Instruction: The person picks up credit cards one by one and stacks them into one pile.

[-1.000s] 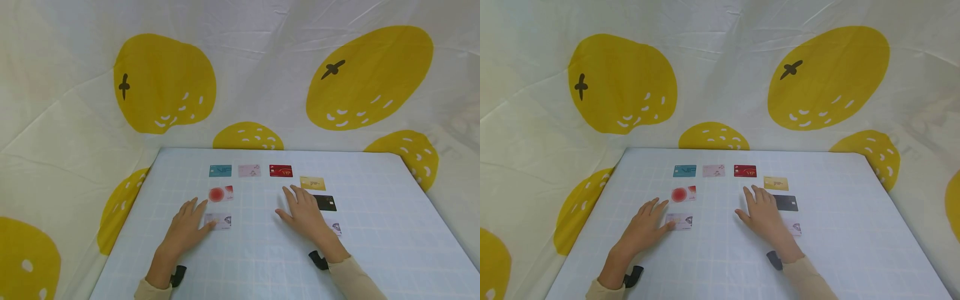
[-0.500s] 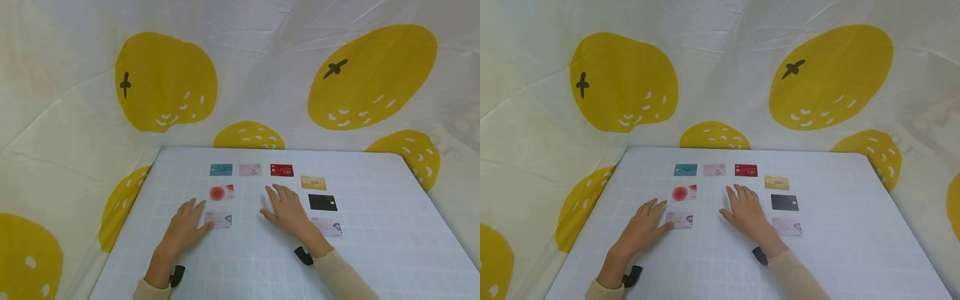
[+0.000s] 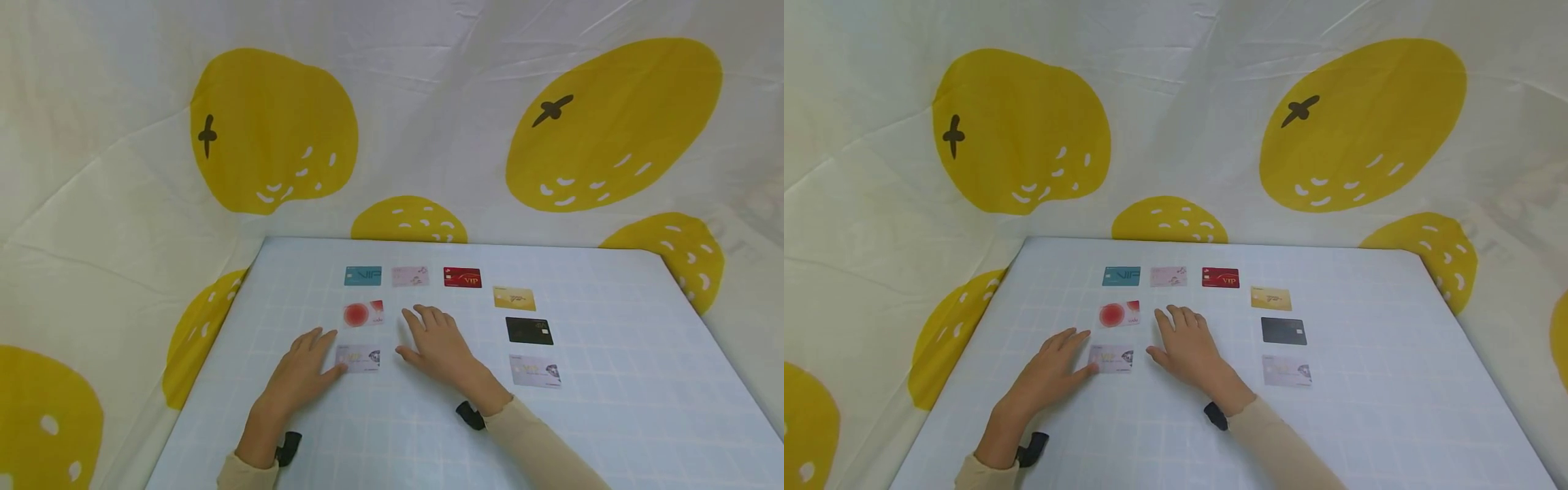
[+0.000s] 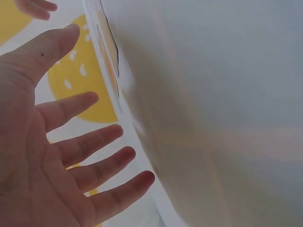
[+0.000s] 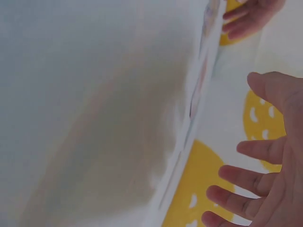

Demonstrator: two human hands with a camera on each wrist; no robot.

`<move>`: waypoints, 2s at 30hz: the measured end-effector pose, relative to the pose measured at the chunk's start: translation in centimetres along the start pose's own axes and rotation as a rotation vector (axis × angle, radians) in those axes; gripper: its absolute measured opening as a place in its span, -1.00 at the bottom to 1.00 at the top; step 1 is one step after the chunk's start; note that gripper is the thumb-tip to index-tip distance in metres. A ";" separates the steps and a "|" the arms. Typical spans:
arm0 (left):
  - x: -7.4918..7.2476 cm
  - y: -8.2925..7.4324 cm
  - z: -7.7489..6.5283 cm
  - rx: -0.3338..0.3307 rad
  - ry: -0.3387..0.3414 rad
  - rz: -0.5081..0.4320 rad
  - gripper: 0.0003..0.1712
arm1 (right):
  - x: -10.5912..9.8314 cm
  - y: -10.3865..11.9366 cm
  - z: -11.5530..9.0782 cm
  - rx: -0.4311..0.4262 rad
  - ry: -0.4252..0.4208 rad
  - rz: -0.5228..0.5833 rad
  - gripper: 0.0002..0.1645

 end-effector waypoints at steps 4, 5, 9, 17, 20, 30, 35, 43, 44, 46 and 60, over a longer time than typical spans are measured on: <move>0.3 0.0 0.1 -0.007 0.020 -0.001 -0.17 | 0.3 1.1 0.5 -0.029 0.007 -0.026 -0.10; 0.3 0.0 0.1 -0.009 0.023 0.001 -0.17 | 0.3 1.4 0.6 -0.034 0.011 -0.029 -0.10; 0.5 0.0 0.2 -0.024 0.034 0.022 -0.18 | 0.7 2.2 1.1 -0.042 0.055 -0.013 -0.10; 0.6 0.0 0.3 -0.048 0.047 0.060 -0.21 | 1.7 3.5 2.1 -0.049 0.135 0.144 -0.12; 0.6 -0.1 0.2 -0.038 0.039 0.069 -0.25 | 1.9 3.7 2.3 -0.053 0.130 0.175 -0.16; 0.5 -0.1 0.4 -0.010 0.019 0.098 -0.37 | 2.2 3.9 2.7 -0.037 0.104 0.168 -0.32; 0.5 0.0 0.5 -0.012 0.024 0.082 -0.39 | 2.4 4.0 2.9 -0.024 0.119 0.159 -0.35; -0.1 -0.1 0.9 -0.029 0.050 0.064 -0.46 | 2.3 4.1 3.1 -0.012 0.141 0.184 -0.44; -0.1 -0.1 0.9 -0.028 0.054 0.065 -0.47 | 2.2 4.1 3.1 -0.010 0.144 0.189 -0.45; -0.2 -0.2 1.0 -0.030 0.060 0.062 -0.47 | 2.3 4.1 3.2 -0.005 0.150 0.194 -0.45; -0.2 0.2 1.6 -0.029 0.065 0.058 -0.45 | 2.5 3.9 3.4 0.011 0.184 0.234 -0.46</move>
Point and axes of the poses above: each hand's wrist, its own z-axis towards the middle knuckle, its own x-axis out of the palm, y = z × x, the point moved 7 cm from there along z, towards the middle knuckle, and after that the axes turned 14 degrees about y, right-handed, at the moved point
